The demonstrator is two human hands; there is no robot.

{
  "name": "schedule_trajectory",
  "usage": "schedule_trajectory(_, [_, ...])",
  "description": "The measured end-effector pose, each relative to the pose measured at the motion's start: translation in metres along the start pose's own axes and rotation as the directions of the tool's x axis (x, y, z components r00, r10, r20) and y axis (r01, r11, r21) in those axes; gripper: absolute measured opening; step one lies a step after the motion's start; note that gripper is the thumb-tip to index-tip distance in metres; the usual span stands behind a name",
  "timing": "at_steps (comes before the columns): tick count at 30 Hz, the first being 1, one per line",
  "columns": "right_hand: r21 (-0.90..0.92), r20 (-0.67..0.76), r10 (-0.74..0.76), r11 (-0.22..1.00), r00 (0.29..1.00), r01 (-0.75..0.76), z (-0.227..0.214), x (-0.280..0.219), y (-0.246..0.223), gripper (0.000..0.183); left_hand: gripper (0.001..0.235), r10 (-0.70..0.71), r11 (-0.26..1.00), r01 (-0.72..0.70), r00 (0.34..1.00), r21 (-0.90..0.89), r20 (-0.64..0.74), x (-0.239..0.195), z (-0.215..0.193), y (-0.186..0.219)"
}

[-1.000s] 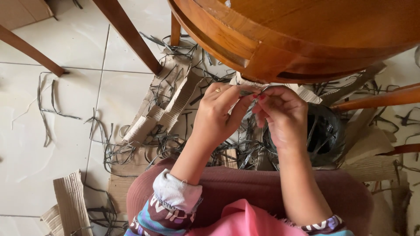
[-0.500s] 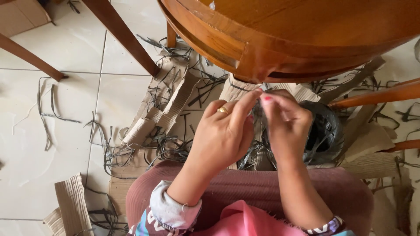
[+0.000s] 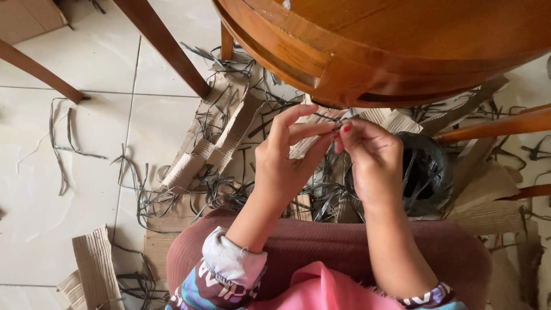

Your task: Wrapping the legs of a wooden chair with corrugated cardboard and securing them with plastic ties for protection.

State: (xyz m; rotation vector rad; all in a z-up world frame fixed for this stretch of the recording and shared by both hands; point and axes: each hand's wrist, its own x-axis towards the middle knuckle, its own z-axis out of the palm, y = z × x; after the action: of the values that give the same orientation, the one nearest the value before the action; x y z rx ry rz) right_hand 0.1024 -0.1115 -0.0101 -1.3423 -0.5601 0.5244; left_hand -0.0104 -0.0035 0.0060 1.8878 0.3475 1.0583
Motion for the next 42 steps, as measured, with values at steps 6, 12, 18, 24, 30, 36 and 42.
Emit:
schedule_trajectory(6, [-0.309, 0.016, -0.271, 0.914, 0.962, 0.263, -0.001, -0.003, -0.011, 0.013, 0.027, 0.148, 0.989, -0.142, 0.976, 0.044, -0.158, 0.009, 0.011, -0.014])
schedule_trajectory(12, [-0.631, 0.038, -0.500, 0.659, 0.865, 0.409, -0.018, 0.006, -0.018, 0.009, 0.033, 0.225, 0.968, -0.192, 0.949, 0.159, -0.221, 0.015, -0.005, -0.039])
schedule_trajectory(18, [-0.546, -0.024, -0.274, 0.809, 0.962, 0.216, -0.031, 0.005, -0.012, 0.014, 0.031, -0.053, 0.996, 0.060, 0.994, 0.072, -0.096, 0.019, -0.028, -0.021])
schedule_trajectory(24, [-0.831, 0.080, 0.302, 0.547, 0.950, -0.103, -0.044, 0.005, -0.039, 0.027, 0.046, -0.459, 0.875, 0.351, 0.820, 0.332, 0.342, 0.019, -0.081, -0.010])
schedule_trajectory(30, [-0.939, 0.319, 0.750, 0.331, 0.579, 0.090, -0.022, 0.012, 0.070, 0.021, 0.056, -0.742, 0.666, 0.391, 0.436, 0.636, 0.509, -0.008, -0.072, -0.057])
schedule_trajectory(36, [-0.961, 0.273, 0.700, 0.171, 0.660, 0.216, 0.014, -0.002, 0.161, 0.024, 0.052, -0.688, 0.699, 0.363, 0.575, 0.616, 0.442, -0.011, -0.075, -0.073])
schedule_trajectory(42, [-0.847, 0.494, 0.561, 0.137, 0.664, 0.514, 0.029, -0.019, 0.267, 0.025, 0.054, -0.706, 0.687, 0.342, 0.523, 0.641, 0.478, -0.012, -0.074, -0.093])
